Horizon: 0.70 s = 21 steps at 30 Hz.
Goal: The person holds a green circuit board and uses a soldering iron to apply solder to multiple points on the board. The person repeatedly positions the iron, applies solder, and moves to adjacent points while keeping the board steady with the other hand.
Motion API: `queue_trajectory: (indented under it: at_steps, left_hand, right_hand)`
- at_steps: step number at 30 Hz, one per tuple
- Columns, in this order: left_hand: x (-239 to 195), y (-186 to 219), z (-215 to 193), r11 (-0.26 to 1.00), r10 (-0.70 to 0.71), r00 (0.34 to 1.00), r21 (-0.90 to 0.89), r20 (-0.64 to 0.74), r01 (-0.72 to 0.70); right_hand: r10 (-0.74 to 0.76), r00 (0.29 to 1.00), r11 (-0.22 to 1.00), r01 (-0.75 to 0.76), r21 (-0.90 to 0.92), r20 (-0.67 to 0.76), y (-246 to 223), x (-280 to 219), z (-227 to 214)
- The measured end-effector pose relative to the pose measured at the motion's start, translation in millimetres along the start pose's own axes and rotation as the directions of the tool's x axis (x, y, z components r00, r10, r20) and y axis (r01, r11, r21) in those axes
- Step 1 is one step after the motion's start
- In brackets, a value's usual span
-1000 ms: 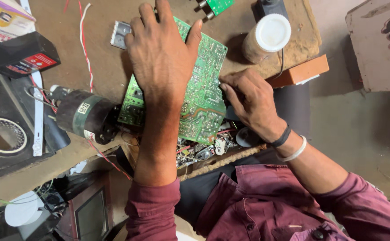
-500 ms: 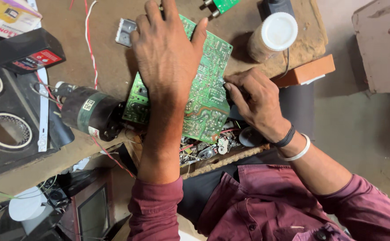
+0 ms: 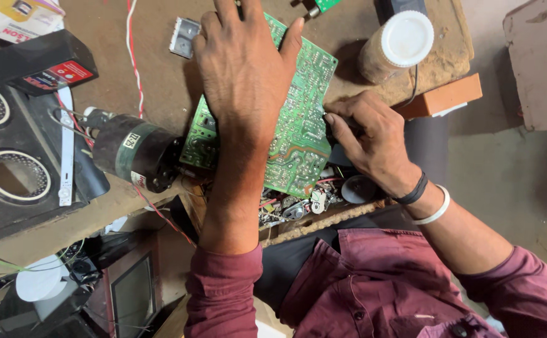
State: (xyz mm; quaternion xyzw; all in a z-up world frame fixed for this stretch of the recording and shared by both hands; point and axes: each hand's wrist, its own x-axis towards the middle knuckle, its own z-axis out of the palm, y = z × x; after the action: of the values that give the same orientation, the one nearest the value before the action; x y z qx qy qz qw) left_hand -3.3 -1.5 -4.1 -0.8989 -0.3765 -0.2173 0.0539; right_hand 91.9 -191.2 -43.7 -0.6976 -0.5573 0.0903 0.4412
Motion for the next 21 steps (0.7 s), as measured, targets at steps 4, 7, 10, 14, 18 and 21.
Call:
queue_trajectory:
  at_steps: [4, 7, 10, 14, 18, 21]
  left_hand:
    - [-1.7, -0.3, 3.8, 1.0, 0.016, 1.0, 0.009, -0.02, -0.016]
    - [-0.4, -1.6, 3.7, 1.0, 0.022, 1.0, 0.01, -0.022, -0.022]
    - [-1.0, -0.7, 3.2, 1.0, 0.02, 0.998, 0.02, -0.055, -0.019]
    - [-2.4, 0.0, 5.0, 1.0, 0.021, 0.999, 0.002, -0.025, -0.021]
    - [-1.4, 0.6, 3.0, 1.0, 0.022, 0.997, 0.013, -0.07, -0.021]
    - [-2.4, 0.0, 5.3, 1.0, 0.022, 0.998, -0.016, -0.056, -0.023]
  right_hand:
    - [0.045, 0.999, 0.999, -0.045, -0.02, 0.001, -0.8, -1.8, -0.5]
    - [0.046, 0.999, 0.999, -0.046, -0.008, -0.002, -2.5, -0.7, -0.3]
    - [0.036, 0.999, 0.999, -0.036, -0.018, -0.005, -2.9, 2.0, -0.5]
    - [0.067, 0.998, 0.998, -0.067, -0.006, -0.001, -1.6, -1.0, -1.2]
    - [0.053, 0.999, 0.998, -0.053, -0.031, 0.002, -3.2, 3.6, -0.9]
    - [0.019, 0.999, 1.0, -0.02, -0.015, -0.038, -2.2, 3.5, 0.2]
